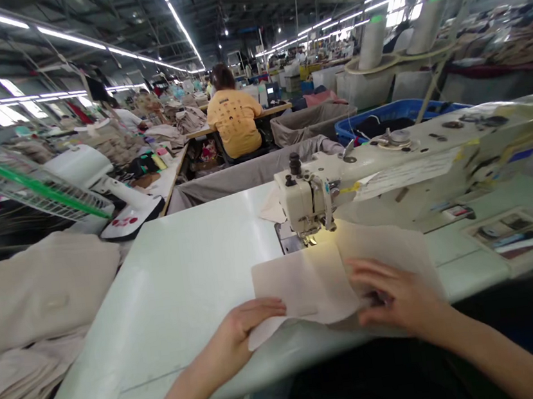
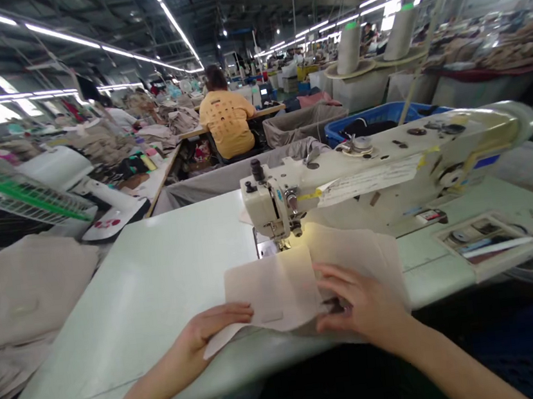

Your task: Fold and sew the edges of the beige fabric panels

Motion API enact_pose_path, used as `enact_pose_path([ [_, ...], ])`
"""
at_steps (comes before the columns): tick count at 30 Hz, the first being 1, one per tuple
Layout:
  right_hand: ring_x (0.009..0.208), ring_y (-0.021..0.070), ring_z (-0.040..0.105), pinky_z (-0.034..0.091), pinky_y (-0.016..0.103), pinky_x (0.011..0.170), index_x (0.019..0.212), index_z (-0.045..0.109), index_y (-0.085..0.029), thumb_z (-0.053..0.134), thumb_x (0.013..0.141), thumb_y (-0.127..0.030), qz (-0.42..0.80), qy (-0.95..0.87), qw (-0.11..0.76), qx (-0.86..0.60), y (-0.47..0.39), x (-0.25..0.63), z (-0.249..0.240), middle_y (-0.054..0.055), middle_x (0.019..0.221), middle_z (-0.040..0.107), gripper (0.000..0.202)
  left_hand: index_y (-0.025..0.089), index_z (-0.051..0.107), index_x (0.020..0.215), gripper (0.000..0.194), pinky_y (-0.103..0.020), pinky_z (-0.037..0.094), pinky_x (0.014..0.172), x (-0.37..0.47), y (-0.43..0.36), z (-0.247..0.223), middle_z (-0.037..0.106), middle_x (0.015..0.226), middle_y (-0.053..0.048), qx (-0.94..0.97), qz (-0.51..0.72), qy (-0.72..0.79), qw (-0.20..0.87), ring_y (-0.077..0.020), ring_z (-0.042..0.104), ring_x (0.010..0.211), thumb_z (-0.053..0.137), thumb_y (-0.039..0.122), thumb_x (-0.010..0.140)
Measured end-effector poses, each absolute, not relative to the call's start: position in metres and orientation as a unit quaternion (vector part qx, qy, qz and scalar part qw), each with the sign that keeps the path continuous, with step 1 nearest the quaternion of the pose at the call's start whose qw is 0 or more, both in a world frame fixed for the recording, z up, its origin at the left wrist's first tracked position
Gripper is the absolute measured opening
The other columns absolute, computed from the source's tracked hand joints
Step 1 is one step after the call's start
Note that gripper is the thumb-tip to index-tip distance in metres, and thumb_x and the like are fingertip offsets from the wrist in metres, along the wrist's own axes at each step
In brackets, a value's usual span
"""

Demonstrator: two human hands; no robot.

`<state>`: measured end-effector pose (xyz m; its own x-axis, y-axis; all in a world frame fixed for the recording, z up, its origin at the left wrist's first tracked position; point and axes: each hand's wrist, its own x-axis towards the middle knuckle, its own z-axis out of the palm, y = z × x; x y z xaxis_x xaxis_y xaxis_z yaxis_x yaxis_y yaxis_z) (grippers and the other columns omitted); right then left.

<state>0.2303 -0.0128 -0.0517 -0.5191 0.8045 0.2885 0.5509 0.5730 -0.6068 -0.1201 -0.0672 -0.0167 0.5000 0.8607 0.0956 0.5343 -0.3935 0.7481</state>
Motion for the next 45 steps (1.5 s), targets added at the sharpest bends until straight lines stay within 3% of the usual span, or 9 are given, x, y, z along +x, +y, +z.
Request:
enact_pose_path([
  [11, 0.112, 0.0312, 0.067, 0.054, 0.051, 0.094, 0.095, 0.077, -0.030, 0.056, 0.084, -0.031, 0.139, -0.802, 0.284, -0.507, 0.048, 0.276, -0.045, 0.004, 0.123, 0.072, 0.024, 0.026, 0.077, 0.108, 0.029, -0.038, 0.054, 0.100, -0.133, -0.071, -0.017, 0.075, 0.116, -0.007, 0.730, 0.270, 0.499, 0.381, -0.0234, 0.069, 0.110, 0.052, 0.038, 0.098],
  [14, 0.108, 0.0281, 0.067, 0.058, 0.038, 0.079, 0.102, 0.076, -0.028, 0.061, 0.087, -0.040, 0.286, -0.763, 0.349, -0.463, 0.022, 0.252, -0.029, 0.006, 0.126, 0.070, 0.024, 0.026, 0.077, 0.106, 0.031, -0.036, 0.055, 0.097, -0.130, -0.070, -0.020, 0.076, 0.112, -0.005, 0.704, 0.277, 0.538, 0.372, -0.0233, 0.071, 0.104, 0.052, 0.041, 0.096],
  [18, 0.099, 0.0266, 0.069, 0.058, 0.031, 0.067, 0.139, 0.057, -0.033, 0.086, 0.063, -0.047, 0.473, -0.738, 0.260, -0.405, -0.018, 0.207, -0.026, 0.008, 0.136, 0.064, 0.083, 0.024, 0.077, 0.096, 0.036, -0.035, 0.056, 0.088, -0.124, -0.069, -0.025, 0.078, 0.100, -0.004, 0.661, 0.308, 0.587, 0.352, -0.0242, 0.070, 0.093, 0.051, 0.049, 0.094],
  [20, 0.108, 0.0273, 0.067, 0.059, 0.036, 0.079, 0.130, 0.063, -0.031, 0.081, 0.070, -0.042, 0.444, -0.731, 0.278, -0.436, -0.026, 0.187, -0.037, 0.007, 0.133, 0.065, 0.064, 0.023, 0.076, 0.090, 0.038, -0.033, 0.056, 0.083, -0.120, -0.068, -0.026, 0.076, 0.091, -0.004, 0.651, 0.312, 0.600, 0.344, -0.0233, 0.069, 0.088, 0.049, 0.050, 0.094],
  [24, 0.084, 0.0242, 0.072, 0.058, 0.034, 0.071, 0.102, 0.064, -0.022, 0.064, 0.083, -0.055, 0.408, -0.606, 0.444, -0.520, -0.014, 0.163, -0.061, 0.008, 0.091, 0.075, 0.037, 0.022, 0.070, 0.081, 0.039, -0.030, 0.053, 0.075, -0.114, -0.063, -0.026, 0.070, 0.079, -0.003, 0.657, 0.318, 0.617, 0.295, -0.0206, 0.064, 0.078, 0.046, 0.050, 0.094],
  [28, 0.060, 0.0214, 0.066, 0.053, 0.033, 0.057, 0.090, 0.053, -0.024, 0.064, 0.082, -0.060, 0.404, -0.545, 0.451, -0.580, 0.000, 0.162, -0.069, 0.001, 0.066, 0.068, 0.038, 0.022, 0.062, 0.071, 0.041, -0.030, 0.050, 0.072, -0.109, -0.060, -0.029, 0.063, 0.072, -0.003, 0.657, 0.319, 0.638, 0.243, -0.0200, 0.061, 0.073, 0.043, 0.049, 0.095],
  [33, 0.067, 0.0209, 0.067, 0.053, 0.031, 0.062, 0.079, 0.044, -0.027, 0.070, 0.080, -0.053, 0.400, -0.558, 0.470, -0.554, -0.012, 0.168, -0.066, 0.002, 0.076, 0.070, 0.036, 0.022, 0.055, 0.064, 0.043, -0.030, 0.049, 0.068, -0.106, -0.062, -0.035, 0.060, 0.068, -0.002, 0.627, 0.325, 0.669, 0.231, -0.0192, 0.058, 0.067, 0.042, 0.050, 0.095],
  [42, 0.081, 0.0222, 0.068, 0.053, 0.031, 0.070, 0.088, 0.075, -0.025, 0.060, 0.087, -0.042, 0.398, -0.693, 0.326, -0.505, -0.008, 0.166, -0.064, 0.004, 0.090, 0.076, 0.023, 0.021, 0.060, 0.067, 0.040, -0.033, 0.050, 0.068, -0.107, -0.065, -0.036, 0.063, 0.068, -0.003, 0.599, 0.309, 0.699, 0.238, -0.0214, 0.061, 0.069, 0.046, 0.048, 0.092],
  [45, 0.077, 0.0228, 0.068, 0.054, 0.033, 0.070, 0.096, 0.078, -0.024, 0.062, 0.083, -0.046, 0.388, -0.679, 0.323, -0.533, -0.005, 0.162, -0.063, 0.005, 0.092, 0.077, 0.030, 0.019, 0.069, 0.097, 0.032, -0.035, 0.052, 0.074, -0.105, -0.065, -0.043, 0.069, 0.088, -0.006, 0.554, 0.337, 0.729, 0.220, -0.0241, 0.066, 0.082, 0.050, 0.044, 0.089],
])
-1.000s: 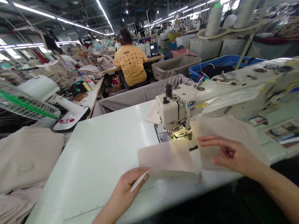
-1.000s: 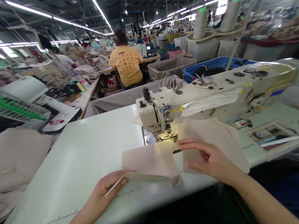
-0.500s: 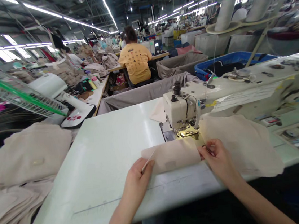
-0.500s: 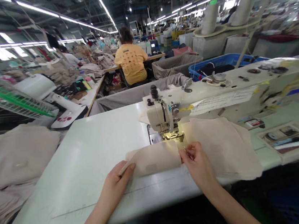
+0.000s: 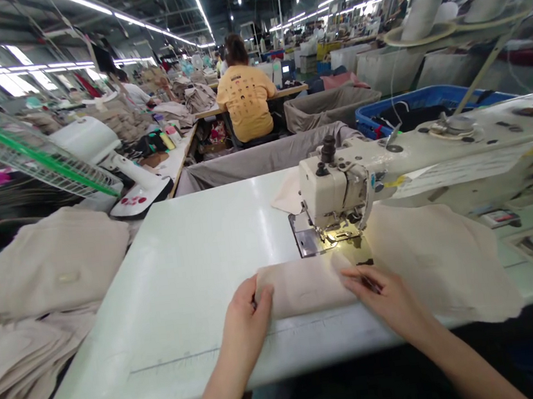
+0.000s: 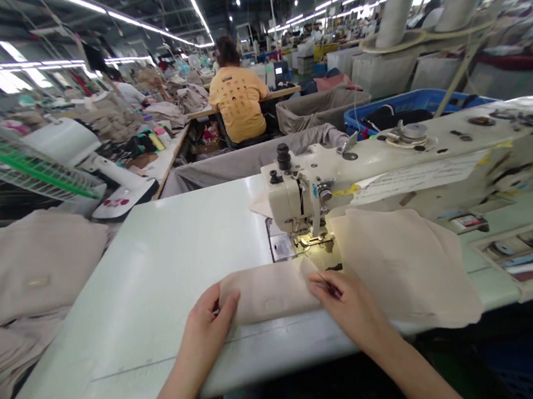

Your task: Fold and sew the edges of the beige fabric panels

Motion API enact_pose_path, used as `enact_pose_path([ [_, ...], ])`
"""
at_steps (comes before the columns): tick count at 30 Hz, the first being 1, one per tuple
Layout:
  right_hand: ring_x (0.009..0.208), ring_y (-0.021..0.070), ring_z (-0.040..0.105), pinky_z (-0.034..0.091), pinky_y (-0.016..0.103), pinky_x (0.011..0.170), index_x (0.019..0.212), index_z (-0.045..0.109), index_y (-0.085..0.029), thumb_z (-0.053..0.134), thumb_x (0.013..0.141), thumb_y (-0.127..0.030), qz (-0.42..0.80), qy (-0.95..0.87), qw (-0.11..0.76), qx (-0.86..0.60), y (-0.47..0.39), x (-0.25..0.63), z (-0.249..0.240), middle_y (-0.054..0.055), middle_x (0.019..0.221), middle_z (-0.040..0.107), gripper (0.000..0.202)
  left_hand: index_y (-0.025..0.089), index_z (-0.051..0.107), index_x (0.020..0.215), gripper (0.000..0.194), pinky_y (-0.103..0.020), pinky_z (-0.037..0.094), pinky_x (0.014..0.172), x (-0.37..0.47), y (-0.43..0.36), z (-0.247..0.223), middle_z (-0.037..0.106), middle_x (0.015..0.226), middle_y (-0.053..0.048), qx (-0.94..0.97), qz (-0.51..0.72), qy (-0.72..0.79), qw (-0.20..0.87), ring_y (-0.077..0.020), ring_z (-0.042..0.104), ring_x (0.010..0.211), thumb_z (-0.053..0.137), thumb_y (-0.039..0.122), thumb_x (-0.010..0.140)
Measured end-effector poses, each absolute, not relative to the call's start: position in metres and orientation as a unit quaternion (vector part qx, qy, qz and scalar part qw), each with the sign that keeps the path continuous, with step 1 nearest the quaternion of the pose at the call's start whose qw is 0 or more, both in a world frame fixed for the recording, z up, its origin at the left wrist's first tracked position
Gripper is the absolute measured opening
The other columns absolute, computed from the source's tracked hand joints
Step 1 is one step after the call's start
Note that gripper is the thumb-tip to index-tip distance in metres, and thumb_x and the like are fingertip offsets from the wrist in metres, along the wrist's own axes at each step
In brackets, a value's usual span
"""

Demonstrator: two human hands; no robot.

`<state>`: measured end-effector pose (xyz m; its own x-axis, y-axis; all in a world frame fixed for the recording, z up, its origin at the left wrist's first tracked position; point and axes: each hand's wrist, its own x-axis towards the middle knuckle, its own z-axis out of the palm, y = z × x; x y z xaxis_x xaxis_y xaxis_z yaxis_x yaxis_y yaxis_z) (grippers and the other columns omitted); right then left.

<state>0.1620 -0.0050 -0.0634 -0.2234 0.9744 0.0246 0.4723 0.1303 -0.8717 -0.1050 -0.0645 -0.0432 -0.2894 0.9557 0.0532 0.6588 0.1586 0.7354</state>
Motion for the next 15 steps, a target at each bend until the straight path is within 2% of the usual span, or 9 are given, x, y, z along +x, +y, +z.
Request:
enact_pose_path([
  [2, 0.074, 0.0223, 0.067, 0.054, 0.033, 0.069, 0.099, 0.078, -0.023, 0.061, 0.083, -0.046, 0.382, -0.678, 0.327, -0.537, -0.005, 0.161, -0.062, 0.006, 0.091, 0.076, 0.033, 0.018, 0.058, 0.130, 0.048, -0.035, 0.053, 0.074, -0.102, -0.067, -0.048, 0.069, 0.096, -0.006, 0.512, 0.368, 0.743, 0.222, -0.0231, 0.066, 0.086, 0.052, 0.043, 0.089],
  [4, 0.076, 0.0222, 0.067, 0.053, 0.032, 0.069, 0.098, 0.078, -0.023, 0.060, 0.084, -0.045, 0.372, -0.684, 0.331, -0.533, -0.006, 0.161, -0.062, 0.006, 0.090, 0.075, 0.032, 0.017, 0.041, 0.145, 0.062, -0.032, 0.052, 0.069, -0.098, -0.072, -0.051, 0.065, 0.092, -0.003, 0.481, 0.396, 0.748, 0.229, -0.0196, 0.064, 0.077, 0.053, 0.042, 0.090],
  [6, 0.079, 0.0223, 0.067, 0.052, 0.032, 0.072, 0.095, 0.078, -0.023, 0.058, 0.087, -0.044, 0.359, -0.696, 0.333, -0.525, -0.007, 0.161, -0.064, 0.006, 0.089, 0.074, 0.030, 0.018, 0.039, 0.144, 0.057, -0.028, 0.050, 0.063, -0.096, -0.079, -0.052, 0.062, 0.088, -0.001, 0.476, 0.426, 0.731, 0.238, -0.0167, 0.062, 0.072, 0.052, 0.040, 0.093],
  [10, 0.077, 0.0201, 0.065, 0.050, 0.028, 0.070, 0.091, 0.077, -0.025, 0.057, 0.090, -0.043, 0.327, -0.720, 0.330, -0.515, -0.009, 0.165, -0.074, 0.004, 0.083, 0.070, 0.027, 0.021, 0.061, 0.115, 0.025, -0.029, 0.052, 0.071, -0.096, -0.088, -0.051, 0.063, 0.095, -0.004, 0.549, 0.423, 0.685, 0.226, -0.0176, 0.063, 0.084, 0.047, 0.030, 0.096],
  [12, 0.077, 0.0193, 0.065, 0.050, 0.027, 0.068, 0.093, 0.077, -0.026, 0.057, 0.090, -0.043, 0.317, -0.726, 0.329, -0.514, -0.009, 0.166, -0.077, 0.003, 0.085, 0.070, 0.026, 0.022, 0.066, 0.113, 0.026, -0.031, 0.053, 0.075, -0.098, -0.088, -0.049, 0.064, 0.093, -0.004, 0.583, 0.394, 0.677, 0.214, -0.0184, 0.063, 0.086, 0.047, 0.028, 0.096],
  [15, 0.077, 0.0184, 0.065, 0.049, 0.026, 0.067, 0.095, 0.077, -0.027, 0.057, 0.091, -0.044, 0.310, -0.734, 0.321, -0.512, -0.009, 0.168, -0.078, 0.003, 0.087, 0.070, 0.027, 0.021, 0.070, 0.116, 0.029, -0.030, 0.053, 0.071, -0.100, -0.083, -0.048, 0.064, 0.087, -0.004, 0.585, 0.379, 0.687, 0.206, -0.0176, 0.062, 0.078, 0.050, 0.027, 0.095],
])
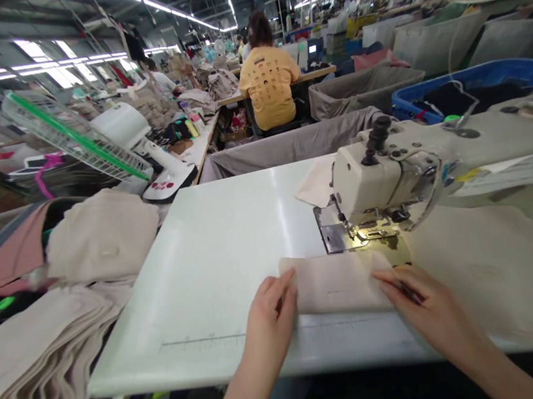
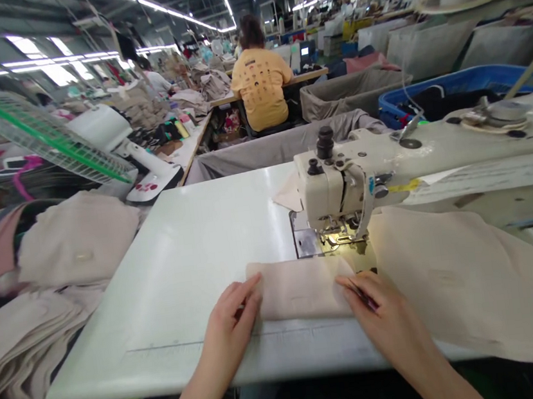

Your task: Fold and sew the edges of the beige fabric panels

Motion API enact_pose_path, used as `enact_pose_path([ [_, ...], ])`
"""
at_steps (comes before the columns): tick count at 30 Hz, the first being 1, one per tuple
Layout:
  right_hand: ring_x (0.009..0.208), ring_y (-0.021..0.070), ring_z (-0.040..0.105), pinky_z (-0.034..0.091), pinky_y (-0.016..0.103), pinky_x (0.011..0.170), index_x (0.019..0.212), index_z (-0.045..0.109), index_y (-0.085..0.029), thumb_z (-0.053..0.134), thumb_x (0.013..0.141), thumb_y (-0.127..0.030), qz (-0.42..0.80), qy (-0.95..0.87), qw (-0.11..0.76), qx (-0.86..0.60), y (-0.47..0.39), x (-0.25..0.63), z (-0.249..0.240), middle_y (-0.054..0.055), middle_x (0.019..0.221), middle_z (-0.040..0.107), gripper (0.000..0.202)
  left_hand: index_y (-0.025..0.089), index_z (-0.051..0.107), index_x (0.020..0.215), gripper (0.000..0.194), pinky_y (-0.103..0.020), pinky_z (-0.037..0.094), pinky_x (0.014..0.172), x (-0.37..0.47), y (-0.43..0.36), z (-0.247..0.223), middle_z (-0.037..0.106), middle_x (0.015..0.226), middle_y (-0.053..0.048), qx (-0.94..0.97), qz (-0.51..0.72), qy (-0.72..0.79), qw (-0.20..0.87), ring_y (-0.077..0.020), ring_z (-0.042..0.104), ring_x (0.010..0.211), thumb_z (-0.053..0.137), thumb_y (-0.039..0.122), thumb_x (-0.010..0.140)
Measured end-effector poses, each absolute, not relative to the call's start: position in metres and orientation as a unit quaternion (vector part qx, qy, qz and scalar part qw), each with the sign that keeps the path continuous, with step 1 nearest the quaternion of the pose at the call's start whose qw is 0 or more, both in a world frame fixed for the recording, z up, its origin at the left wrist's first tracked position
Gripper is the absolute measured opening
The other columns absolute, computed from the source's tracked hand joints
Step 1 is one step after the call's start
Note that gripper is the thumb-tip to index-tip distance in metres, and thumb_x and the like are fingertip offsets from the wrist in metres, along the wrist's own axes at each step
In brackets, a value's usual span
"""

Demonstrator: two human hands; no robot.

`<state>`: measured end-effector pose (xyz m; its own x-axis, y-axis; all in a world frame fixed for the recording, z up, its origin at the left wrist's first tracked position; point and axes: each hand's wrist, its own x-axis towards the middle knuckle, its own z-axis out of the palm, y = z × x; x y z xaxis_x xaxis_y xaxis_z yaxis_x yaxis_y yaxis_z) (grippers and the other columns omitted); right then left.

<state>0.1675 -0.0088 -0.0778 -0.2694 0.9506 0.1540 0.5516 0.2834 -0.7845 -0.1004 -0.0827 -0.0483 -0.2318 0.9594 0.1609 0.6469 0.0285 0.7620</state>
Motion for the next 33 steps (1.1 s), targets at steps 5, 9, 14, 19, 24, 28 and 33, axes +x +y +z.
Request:
enact_pose_path([
  [5, 0.079, 0.0180, 0.065, 0.048, 0.025, 0.069, 0.095, 0.076, -0.027, 0.059, 0.091, -0.051, 0.308, -0.723, 0.314, -0.533, -0.011, 0.166, -0.077, 0.002, 0.089, 0.071, 0.030, 0.018, 0.076, 0.098, 0.023, -0.028, 0.052, 0.065, -0.100, -0.075, -0.051, 0.063, 0.081, -0.004, 0.568, 0.382, 0.704, 0.188, -0.0147, 0.060, 0.068, 0.055, 0.023, 0.091],
  [9, 0.082, 0.0186, 0.066, 0.048, 0.025, 0.071, 0.095, 0.076, -0.027, 0.058, 0.091, -0.055, 0.307, -0.712, 0.315, -0.547, -0.014, 0.165, -0.080, 0.001, 0.090, 0.072, 0.033, 0.018, 0.076, 0.099, 0.023, -0.027, 0.052, 0.064, -0.100, -0.075, -0.053, 0.062, 0.081, -0.003, 0.568, 0.390, 0.703, 0.179, -0.0139, 0.059, 0.067, 0.055, 0.022, 0.091],
  [14, 0.082, 0.0196, 0.067, 0.049, 0.025, 0.071, 0.095, 0.077, -0.026, 0.056, 0.091, -0.056, 0.295, -0.710, 0.309, -0.560, -0.012, 0.165, -0.079, 0.003, 0.091, 0.074, 0.037, 0.017, 0.076, 0.102, 0.025, -0.028, 0.053, 0.067, -0.101, -0.073, -0.054, 0.063, 0.081, -0.004, 0.568, 0.387, 0.704, 0.179, -0.0145, 0.060, 0.069, 0.054, 0.021, 0.091],
  [19, 0.078, 0.0196, 0.067, 0.050, 0.025, 0.067, 0.090, 0.078, -0.026, 0.057, 0.088, -0.058, 0.296, -0.709, 0.303, -0.564, -0.009, 0.163, -0.074, 0.003, 0.088, 0.074, 0.039, 0.017, 0.077, 0.097, 0.024, -0.028, 0.053, 0.068, -0.102, -0.070, -0.053, 0.064, 0.080, -0.004, 0.567, 0.384, 0.707, 0.176, -0.0150, 0.062, 0.071, 0.054, 0.020, 0.091],
  [24, 0.073, 0.0177, 0.066, 0.050, 0.025, 0.066, 0.088, 0.078, -0.027, 0.056, 0.087, -0.059, 0.292, -0.707, 0.293, -0.574, -0.008, 0.161, -0.072, 0.002, 0.086, 0.073, 0.039, 0.018, 0.077, 0.098, 0.024, -0.028, 0.054, 0.068, -0.102, -0.069, -0.054, 0.064, 0.079, -0.004, 0.564, 0.382, 0.711, 0.174, -0.0151, 0.062, 0.070, 0.054, 0.020, 0.091],
  [28, 0.076, 0.0183, 0.067, 0.050, 0.024, 0.066, 0.089, 0.077, -0.026, 0.055, 0.088, -0.061, 0.290, -0.708, 0.287, -0.576, -0.009, 0.161, -0.072, 0.002, 0.088, 0.073, 0.041, 0.018, 0.077, 0.097, 0.024, -0.028, 0.054, 0.069, -0.102, -0.069, -0.053, 0.064, 0.080, -0.004, 0.564, 0.376, 0.713, 0.178, -0.0153, 0.062, 0.071, 0.053, 0.020, 0.092],
  [33, 0.071, 0.0177, 0.067, 0.050, 0.025, 0.064, 0.085, 0.077, -0.027, 0.055, 0.087, -0.063, 0.284, -0.714, 0.289, -0.572, -0.008, 0.162, -0.071, 0.001, 0.084, 0.073, 0.042, 0.019, 0.077, 0.096, 0.025, -0.030, 0.054, 0.069, -0.101, -0.068, -0.052, 0.065, 0.080, -0.004, 0.562, 0.378, 0.713, 0.182, -0.0160, 0.063, 0.073, 0.052, 0.021, 0.092],
])
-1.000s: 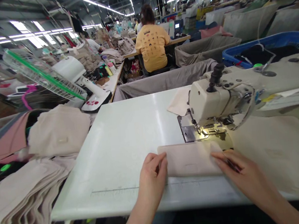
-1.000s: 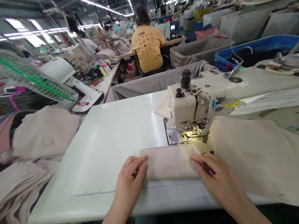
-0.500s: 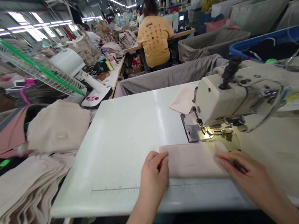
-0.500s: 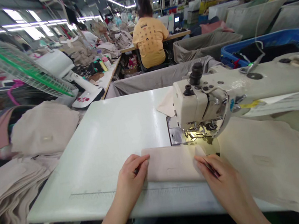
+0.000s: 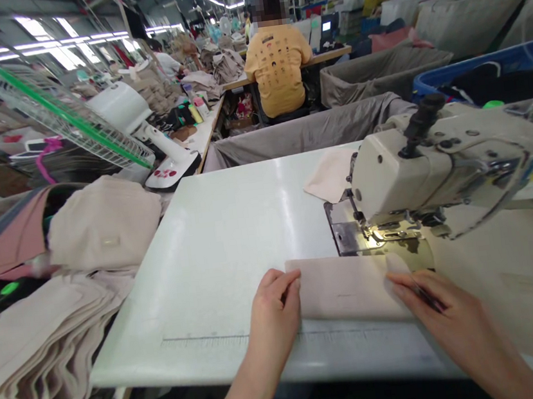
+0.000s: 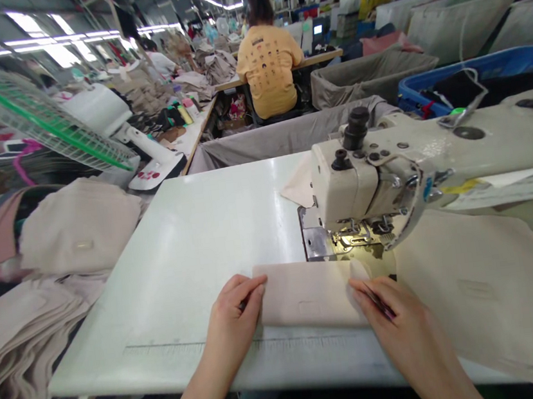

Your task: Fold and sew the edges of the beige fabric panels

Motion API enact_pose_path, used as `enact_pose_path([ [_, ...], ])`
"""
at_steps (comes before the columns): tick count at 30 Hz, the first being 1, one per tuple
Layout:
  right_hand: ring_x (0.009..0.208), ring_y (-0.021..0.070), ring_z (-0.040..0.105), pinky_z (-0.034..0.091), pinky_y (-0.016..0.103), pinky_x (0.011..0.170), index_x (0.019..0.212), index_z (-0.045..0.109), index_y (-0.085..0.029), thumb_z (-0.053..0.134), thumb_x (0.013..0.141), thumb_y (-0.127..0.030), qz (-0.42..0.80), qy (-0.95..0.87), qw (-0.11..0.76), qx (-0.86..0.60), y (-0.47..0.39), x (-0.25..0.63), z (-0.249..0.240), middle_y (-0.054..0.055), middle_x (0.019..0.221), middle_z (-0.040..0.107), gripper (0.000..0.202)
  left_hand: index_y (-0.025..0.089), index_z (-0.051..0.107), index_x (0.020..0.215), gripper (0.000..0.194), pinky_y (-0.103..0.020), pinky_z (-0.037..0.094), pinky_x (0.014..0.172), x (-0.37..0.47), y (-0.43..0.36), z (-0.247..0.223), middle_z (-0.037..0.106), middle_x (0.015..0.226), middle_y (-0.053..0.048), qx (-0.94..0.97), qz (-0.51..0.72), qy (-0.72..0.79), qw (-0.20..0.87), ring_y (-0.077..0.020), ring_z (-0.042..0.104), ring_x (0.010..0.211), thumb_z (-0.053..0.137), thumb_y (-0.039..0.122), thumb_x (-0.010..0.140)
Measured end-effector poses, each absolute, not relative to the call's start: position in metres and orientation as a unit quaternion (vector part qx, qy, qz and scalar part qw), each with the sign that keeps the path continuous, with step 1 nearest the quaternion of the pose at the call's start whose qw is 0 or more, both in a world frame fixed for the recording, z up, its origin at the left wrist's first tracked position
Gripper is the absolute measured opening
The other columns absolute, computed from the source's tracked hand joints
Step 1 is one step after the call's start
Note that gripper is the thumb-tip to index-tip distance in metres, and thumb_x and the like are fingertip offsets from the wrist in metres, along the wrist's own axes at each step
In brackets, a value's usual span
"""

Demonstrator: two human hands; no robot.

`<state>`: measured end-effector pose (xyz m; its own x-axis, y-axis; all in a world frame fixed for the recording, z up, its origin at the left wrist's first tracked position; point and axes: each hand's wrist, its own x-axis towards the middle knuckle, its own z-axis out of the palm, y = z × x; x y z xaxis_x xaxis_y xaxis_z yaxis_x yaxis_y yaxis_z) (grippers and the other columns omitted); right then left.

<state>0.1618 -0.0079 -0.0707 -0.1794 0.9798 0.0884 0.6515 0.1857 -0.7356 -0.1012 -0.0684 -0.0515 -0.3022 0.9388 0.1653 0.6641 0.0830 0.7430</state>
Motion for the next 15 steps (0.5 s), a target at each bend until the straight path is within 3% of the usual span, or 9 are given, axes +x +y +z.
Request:
enact_pose_path([
  [7, 0.074, 0.0197, 0.067, 0.051, 0.026, 0.063, 0.087, 0.077, -0.026, 0.058, 0.088, -0.057, 0.292, -0.711, 0.292, -0.569, -0.0082, 0.1617, -0.0730, 0.003, 0.085, 0.074, 0.037, 0.020, 0.078, 0.094, 0.027, -0.031, 0.056, 0.070, -0.1011, -0.0651, -0.0481, 0.066, 0.079, -0.004, 0.564, 0.366, 0.718, 0.182, -0.0169, 0.064, 0.072, 0.051, 0.023, 0.091],
  [12, 0.086, 0.0211, 0.069, 0.054, 0.029, 0.075, 0.102, 0.076, -0.024, 0.060, 0.089, -0.045, 0.303, -0.696, 0.323, -0.566, -0.0071, 0.1610, -0.0728, 0.005, 0.101, 0.075, 0.029, 0.020, 0.077, 0.089, 0.028, -0.031, 0.057, 0.069, -0.1046, -0.0618, -0.0463, 0.067, 0.078, -0.004, 0.575, 0.360, 0.714, 0.174, -0.0175, 0.065, 0.071, 0.050, 0.027, 0.091],
  [15, 0.090, 0.0216, 0.068, 0.054, 0.031, 0.077, 0.101, 0.076, -0.023, 0.058, 0.090, -0.041, 0.311, -0.686, 0.340, -0.563, -0.0051, 0.1602, -0.0716, 0.007, 0.103, 0.074, 0.028, 0.021, 0.077, 0.088, 0.028, -0.032, 0.057, 0.070, -0.1080, -0.0597, -0.0480, 0.068, 0.078, -0.004, 0.582, 0.357, 0.711, 0.164, -0.0185, 0.067, 0.073, 0.051, 0.032, 0.090],
])
